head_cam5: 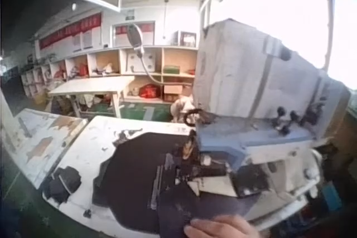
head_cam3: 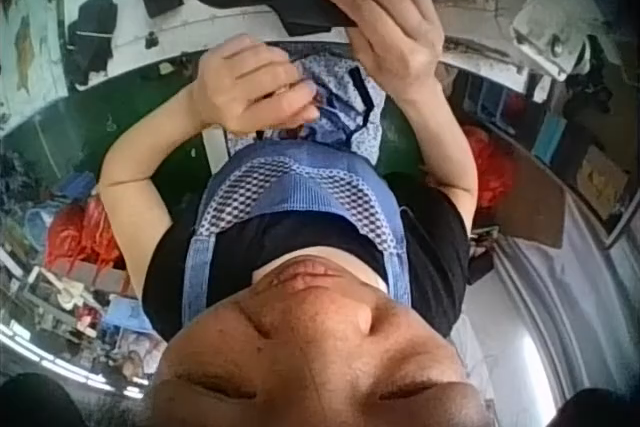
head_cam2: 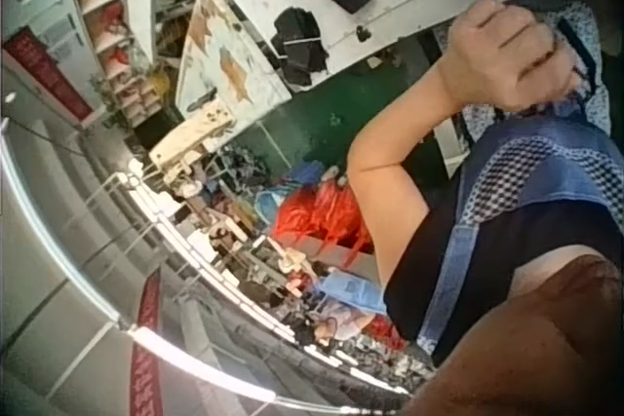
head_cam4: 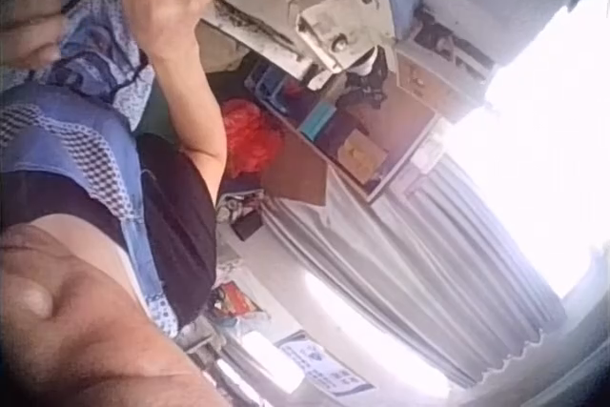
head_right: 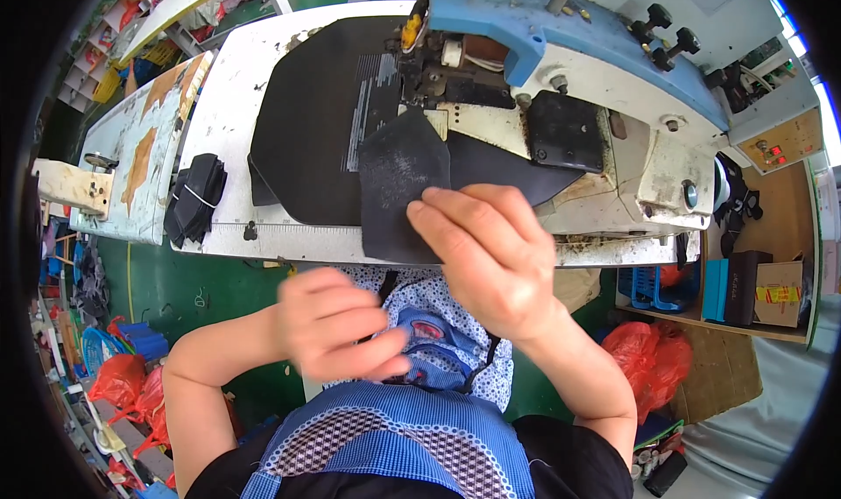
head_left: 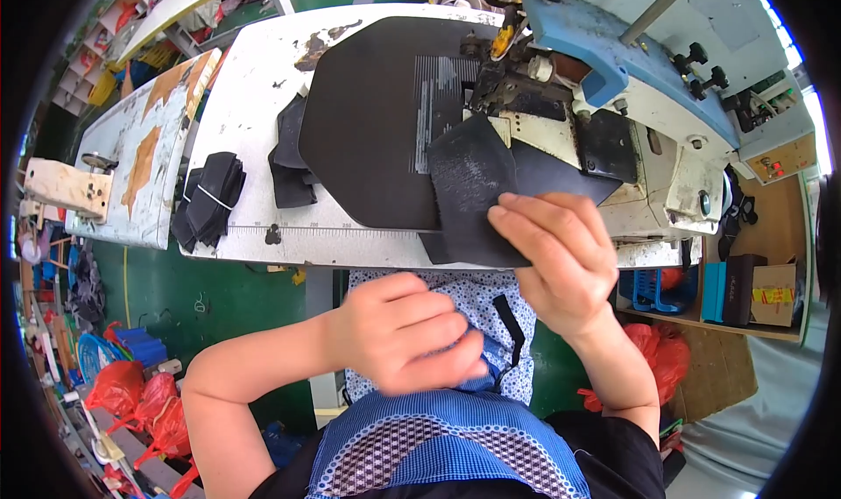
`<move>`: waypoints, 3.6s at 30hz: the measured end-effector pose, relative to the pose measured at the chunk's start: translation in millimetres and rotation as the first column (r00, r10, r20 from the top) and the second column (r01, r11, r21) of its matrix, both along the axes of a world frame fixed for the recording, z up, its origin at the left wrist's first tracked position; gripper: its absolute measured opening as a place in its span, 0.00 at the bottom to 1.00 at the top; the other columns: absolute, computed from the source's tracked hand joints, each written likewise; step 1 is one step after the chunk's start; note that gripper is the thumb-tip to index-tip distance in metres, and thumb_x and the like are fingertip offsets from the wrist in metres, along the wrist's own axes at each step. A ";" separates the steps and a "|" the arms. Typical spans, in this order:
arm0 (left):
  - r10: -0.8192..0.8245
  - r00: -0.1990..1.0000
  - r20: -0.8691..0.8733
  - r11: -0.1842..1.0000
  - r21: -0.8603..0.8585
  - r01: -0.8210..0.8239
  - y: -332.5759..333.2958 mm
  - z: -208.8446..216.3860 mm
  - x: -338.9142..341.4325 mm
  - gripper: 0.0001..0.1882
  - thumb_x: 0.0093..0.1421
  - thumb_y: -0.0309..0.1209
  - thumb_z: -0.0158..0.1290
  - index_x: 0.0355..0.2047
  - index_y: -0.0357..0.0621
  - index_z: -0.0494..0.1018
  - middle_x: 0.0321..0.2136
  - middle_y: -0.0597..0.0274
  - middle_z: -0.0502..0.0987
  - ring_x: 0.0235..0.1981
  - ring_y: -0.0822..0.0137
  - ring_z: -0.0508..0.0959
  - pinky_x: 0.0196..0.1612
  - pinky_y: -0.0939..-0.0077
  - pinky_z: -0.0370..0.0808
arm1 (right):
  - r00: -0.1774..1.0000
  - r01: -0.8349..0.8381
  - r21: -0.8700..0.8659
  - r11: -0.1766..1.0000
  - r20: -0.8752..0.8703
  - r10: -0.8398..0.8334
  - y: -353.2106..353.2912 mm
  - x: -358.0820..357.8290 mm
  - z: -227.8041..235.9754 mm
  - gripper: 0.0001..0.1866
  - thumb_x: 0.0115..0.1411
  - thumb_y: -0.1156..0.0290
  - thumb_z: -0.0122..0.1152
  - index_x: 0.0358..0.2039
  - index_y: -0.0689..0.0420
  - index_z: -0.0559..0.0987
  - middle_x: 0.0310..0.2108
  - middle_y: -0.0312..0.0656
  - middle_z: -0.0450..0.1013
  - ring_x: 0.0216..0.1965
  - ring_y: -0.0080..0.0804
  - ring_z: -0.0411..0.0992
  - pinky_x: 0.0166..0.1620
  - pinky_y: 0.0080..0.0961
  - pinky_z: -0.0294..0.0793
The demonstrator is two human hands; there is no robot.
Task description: Stitching shoe parts together using a sewing machine and then sorting the pieces at a workstation.
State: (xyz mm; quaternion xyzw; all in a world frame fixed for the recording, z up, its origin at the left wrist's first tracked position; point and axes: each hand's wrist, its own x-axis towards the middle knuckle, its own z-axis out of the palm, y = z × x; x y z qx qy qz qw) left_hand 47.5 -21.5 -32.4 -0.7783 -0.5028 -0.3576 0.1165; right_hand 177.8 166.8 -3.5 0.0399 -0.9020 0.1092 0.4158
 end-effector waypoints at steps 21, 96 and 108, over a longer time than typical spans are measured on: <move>0.251 0.968 0.020 0.930 -0.283 -0.235 60.6 48.5 -78.7 0.17 0.63 0.30 0.58 0.52 0.39 0.77 0.54 0.55 0.78 0.58 0.49 0.75 0.62 0.56 0.71 | 0.999 -0.024 -0.068 0.997 -0.028 0.023 -11.7 -24.9 -4.4 0.23 0.36 0.81 0.65 0.39 0.63 0.85 0.40 0.43 0.80 0.39 0.41 0.77 0.40 0.33 0.81; 0.093 0.991 -0.099 0.958 -0.261 -0.116 73.7 54.8 -116.9 0.16 0.58 0.28 0.63 0.47 0.41 0.79 0.50 0.57 0.77 0.52 0.52 0.78 0.54 0.61 0.78 | 0.994 0.079 -0.098 0.992 0.083 -0.071 -19.9 -36.5 -6.9 0.22 0.47 0.81 0.66 0.46 0.65 0.84 0.47 0.47 0.79 0.46 0.46 0.78 0.47 0.37 0.80; 0.312 0.949 -0.051 0.923 -0.221 -0.315 73.4 47.2 -97.4 0.19 0.59 0.33 0.65 0.50 0.42 0.78 0.53 0.57 0.77 0.54 0.52 0.78 0.56 0.61 0.77 | 0.995 0.028 -0.131 0.991 0.094 -0.016 -2.0 -23.7 -9.2 0.17 0.52 0.80 0.68 0.45 0.65 0.85 0.47 0.48 0.81 0.46 0.47 0.79 0.48 0.37 0.81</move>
